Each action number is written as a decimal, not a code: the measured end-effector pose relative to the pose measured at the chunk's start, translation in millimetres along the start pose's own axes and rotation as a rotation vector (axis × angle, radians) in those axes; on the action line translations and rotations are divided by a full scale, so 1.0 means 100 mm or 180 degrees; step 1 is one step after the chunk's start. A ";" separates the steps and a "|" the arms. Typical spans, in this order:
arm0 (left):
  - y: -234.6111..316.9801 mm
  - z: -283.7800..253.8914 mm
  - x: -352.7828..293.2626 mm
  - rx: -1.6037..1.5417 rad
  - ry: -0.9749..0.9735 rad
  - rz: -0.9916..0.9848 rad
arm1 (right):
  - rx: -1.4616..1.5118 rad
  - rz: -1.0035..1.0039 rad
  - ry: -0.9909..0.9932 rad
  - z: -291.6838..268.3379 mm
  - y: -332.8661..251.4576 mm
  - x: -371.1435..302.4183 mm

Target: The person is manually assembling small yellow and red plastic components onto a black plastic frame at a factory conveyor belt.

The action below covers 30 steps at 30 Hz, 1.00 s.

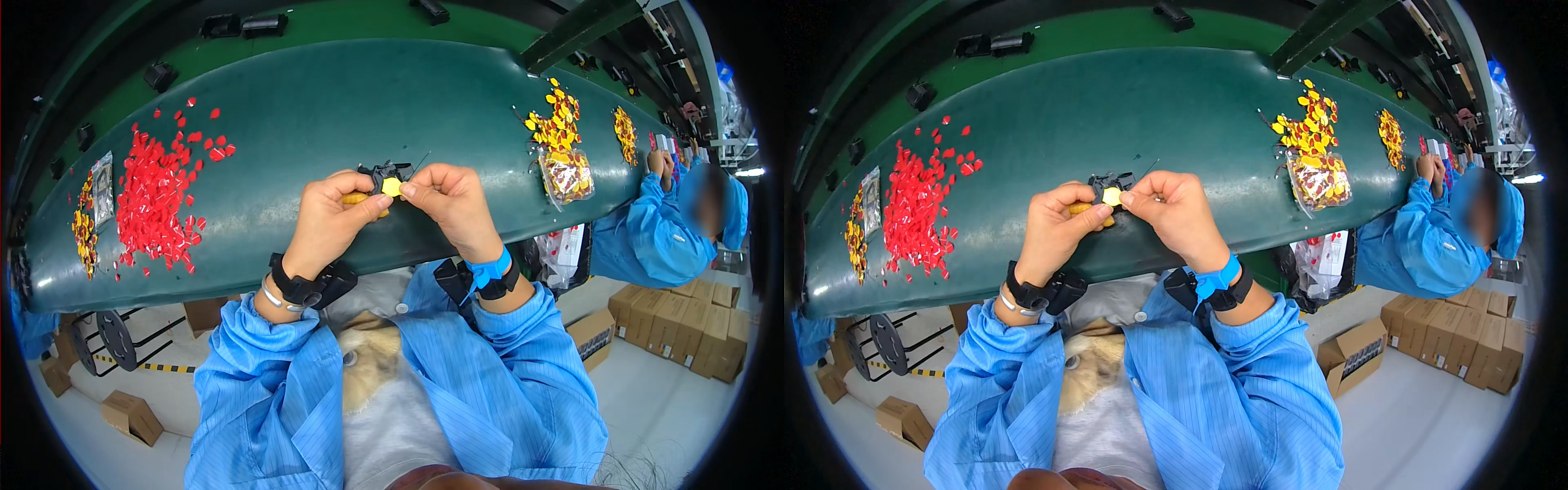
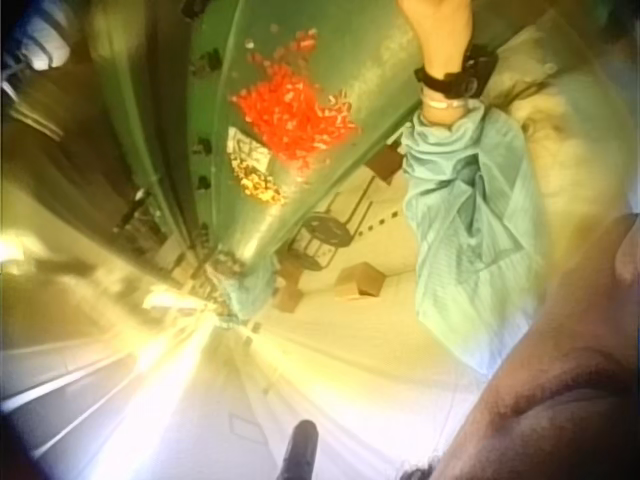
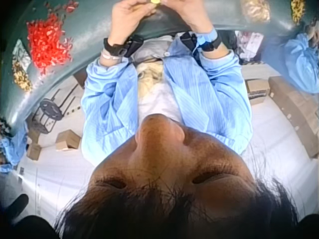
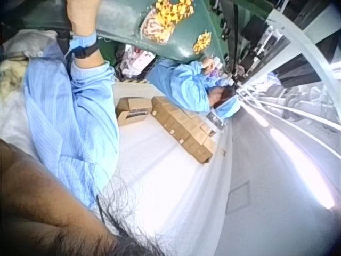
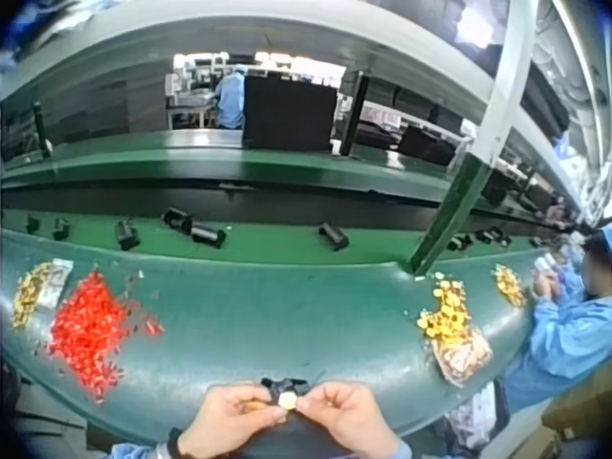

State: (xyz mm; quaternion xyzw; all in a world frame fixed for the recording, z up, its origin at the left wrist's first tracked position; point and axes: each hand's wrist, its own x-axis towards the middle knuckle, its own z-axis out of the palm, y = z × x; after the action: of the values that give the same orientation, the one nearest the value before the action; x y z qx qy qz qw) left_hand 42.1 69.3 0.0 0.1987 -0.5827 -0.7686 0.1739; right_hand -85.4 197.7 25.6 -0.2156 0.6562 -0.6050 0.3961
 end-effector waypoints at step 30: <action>0.03 0.02 -0.01 -0.0106 -0.0020 0.0074 | -0.0159 -0.0269 -0.0345 0.10 0.21 0.19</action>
State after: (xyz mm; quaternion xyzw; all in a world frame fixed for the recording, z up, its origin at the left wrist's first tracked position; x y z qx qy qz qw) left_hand 41.9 70.6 3.3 0.1865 -0.5727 -0.7767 0.1843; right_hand -84.5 180.7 0.9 -0.2853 0.6390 -0.5920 0.3997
